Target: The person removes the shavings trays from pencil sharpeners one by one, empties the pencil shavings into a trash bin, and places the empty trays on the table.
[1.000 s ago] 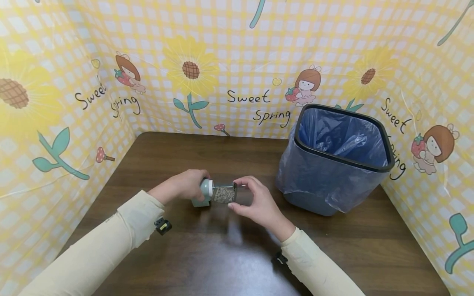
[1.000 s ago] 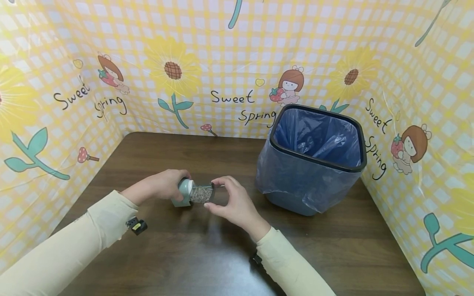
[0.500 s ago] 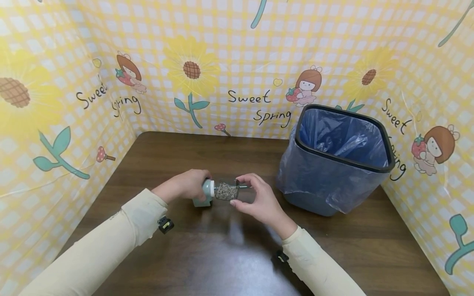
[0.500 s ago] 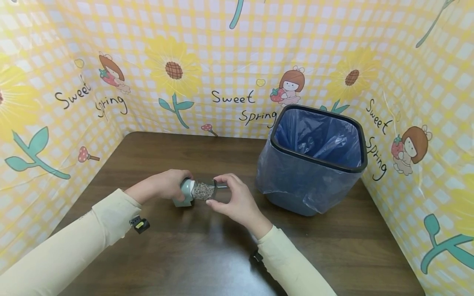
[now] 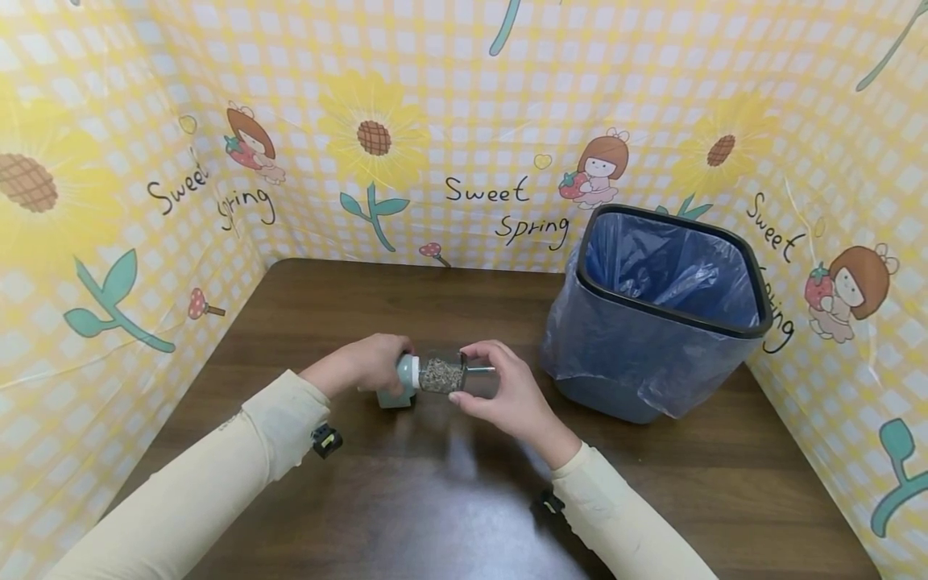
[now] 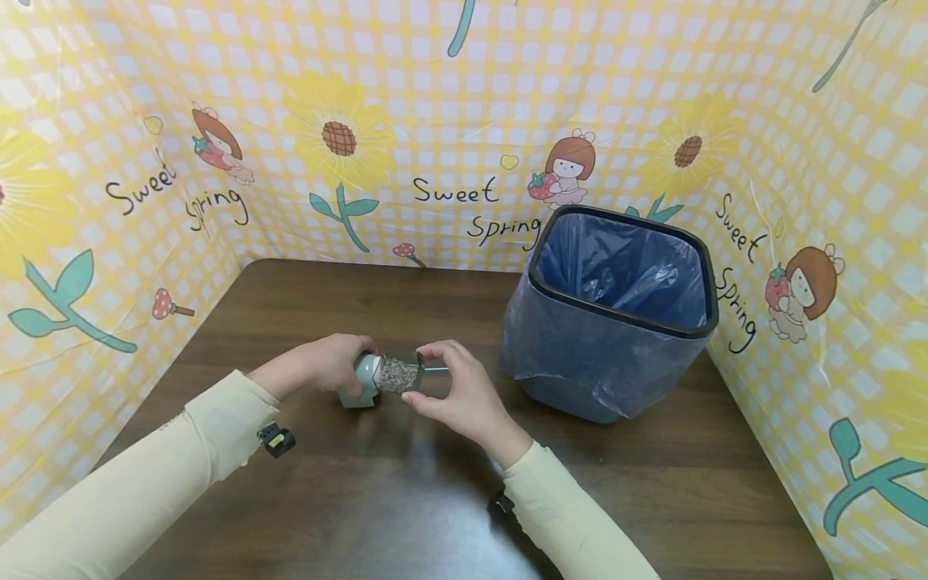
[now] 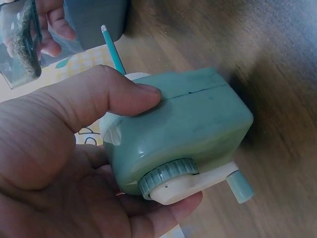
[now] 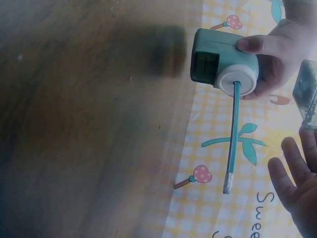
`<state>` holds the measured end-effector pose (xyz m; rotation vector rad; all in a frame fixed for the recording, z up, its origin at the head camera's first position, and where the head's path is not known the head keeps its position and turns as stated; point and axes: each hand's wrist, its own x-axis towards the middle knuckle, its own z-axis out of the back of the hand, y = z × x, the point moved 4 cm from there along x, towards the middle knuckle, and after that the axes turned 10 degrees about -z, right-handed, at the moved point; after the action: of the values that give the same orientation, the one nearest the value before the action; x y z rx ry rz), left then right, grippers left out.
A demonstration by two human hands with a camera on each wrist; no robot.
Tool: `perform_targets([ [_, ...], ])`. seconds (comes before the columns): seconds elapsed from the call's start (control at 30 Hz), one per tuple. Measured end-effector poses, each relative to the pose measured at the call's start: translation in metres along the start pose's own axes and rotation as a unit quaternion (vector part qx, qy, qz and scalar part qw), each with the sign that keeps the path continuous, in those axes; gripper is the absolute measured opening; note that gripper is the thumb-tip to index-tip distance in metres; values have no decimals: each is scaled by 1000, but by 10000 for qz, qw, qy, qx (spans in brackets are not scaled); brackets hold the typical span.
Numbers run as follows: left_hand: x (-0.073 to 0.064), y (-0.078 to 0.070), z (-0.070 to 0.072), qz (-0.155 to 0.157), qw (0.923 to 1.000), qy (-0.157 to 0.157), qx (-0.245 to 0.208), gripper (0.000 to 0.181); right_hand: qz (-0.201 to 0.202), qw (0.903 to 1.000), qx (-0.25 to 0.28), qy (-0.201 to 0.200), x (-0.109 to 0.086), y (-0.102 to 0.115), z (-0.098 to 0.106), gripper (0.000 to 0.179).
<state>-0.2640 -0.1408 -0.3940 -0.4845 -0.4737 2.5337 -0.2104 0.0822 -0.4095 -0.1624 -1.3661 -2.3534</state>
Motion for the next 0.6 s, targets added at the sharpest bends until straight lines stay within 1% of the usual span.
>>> perform_targets([
  [0.23,3,5,-1,43,10000,5,-45,68,3,9999,101,-19,0,0,1,59],
  [0.43,3,7,-1,48,10000,35,-67,69,-68,9999,85,80,0,-3,-1,57],
  [0.6,3,8,-2,48,9999,54,-82,69,-76,10000,34,41,0,-3,0,58],
])
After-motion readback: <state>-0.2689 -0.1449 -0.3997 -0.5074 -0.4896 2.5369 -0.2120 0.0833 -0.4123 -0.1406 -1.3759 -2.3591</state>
